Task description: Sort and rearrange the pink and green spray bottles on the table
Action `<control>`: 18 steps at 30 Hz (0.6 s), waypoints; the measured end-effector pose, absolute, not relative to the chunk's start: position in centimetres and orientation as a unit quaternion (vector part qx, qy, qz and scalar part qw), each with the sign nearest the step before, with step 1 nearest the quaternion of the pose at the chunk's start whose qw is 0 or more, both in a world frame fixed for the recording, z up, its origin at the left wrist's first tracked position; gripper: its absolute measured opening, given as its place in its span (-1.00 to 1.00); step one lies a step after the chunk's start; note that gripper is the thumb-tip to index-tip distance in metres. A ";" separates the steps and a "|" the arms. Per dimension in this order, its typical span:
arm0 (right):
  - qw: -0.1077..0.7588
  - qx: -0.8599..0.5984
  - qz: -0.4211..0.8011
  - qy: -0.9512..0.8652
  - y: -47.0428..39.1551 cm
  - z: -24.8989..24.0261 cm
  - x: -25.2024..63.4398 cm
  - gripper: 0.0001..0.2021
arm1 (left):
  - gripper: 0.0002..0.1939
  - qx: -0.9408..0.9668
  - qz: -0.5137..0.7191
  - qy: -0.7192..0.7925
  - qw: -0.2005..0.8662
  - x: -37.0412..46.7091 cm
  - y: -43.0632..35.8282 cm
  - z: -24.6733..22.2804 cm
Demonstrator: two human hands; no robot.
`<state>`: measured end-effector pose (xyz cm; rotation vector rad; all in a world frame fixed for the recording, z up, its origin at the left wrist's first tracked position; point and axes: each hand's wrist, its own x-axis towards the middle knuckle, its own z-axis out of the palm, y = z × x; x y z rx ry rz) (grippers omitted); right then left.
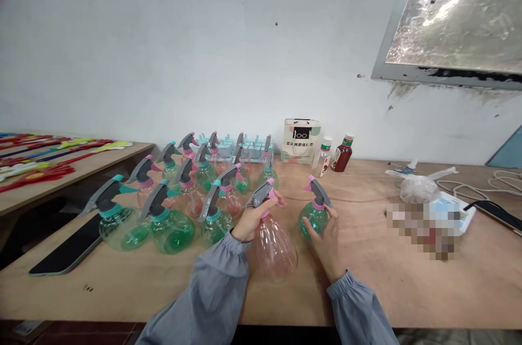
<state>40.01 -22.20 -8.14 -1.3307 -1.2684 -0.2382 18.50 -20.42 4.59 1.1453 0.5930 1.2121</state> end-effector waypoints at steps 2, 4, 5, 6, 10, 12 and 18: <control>0.611 -0.576 -0.087 -0.536 -22.2 -8.1 40.0 -0.30 | -0.66 0.490 0.530 0.288 0.629 18.6 -20.2 4.4; 0.618 -0.582 -0.063 -0.525 -22.3 -8.0 39.9 -0.28 | -0.65 0.506 0.537 0.314 0.597 18.8 -20.0 4.2; 0.618 -0.586 -0.053 -0.521 -22.3 -8.0 40.0 -0.27 | -0.68 0.525 0.548 0.323 0.565 18.8 -19.9 4.1; 0.618 -0.590 -0.047 -0.517 -22.3 -8.0 40.0 -0.26 | -0.73 0.546 0.564 0.329 0.526 18.9 -19.8 3.9; 0.599 -0.616 -0.053 -0.508 -22.7 -7.9 40.0 -0.19 | -0.83 0.601 0.614 0.342 0.380 19.0 -19.2 3.0; 0.585 -0.631 -0.054 -0.506 -23.0 -7.5 40.0 -0.16 | -0.76 0.614 0.616 0.361 0.336 19.0 -18.8 2.3; 0.608 -0.587 0.056 -0.532 -22.1 -2.9 41.2 -0.14 | -0.48 0.641 0.587 0.427 0.249 19.6 -17.5 0.6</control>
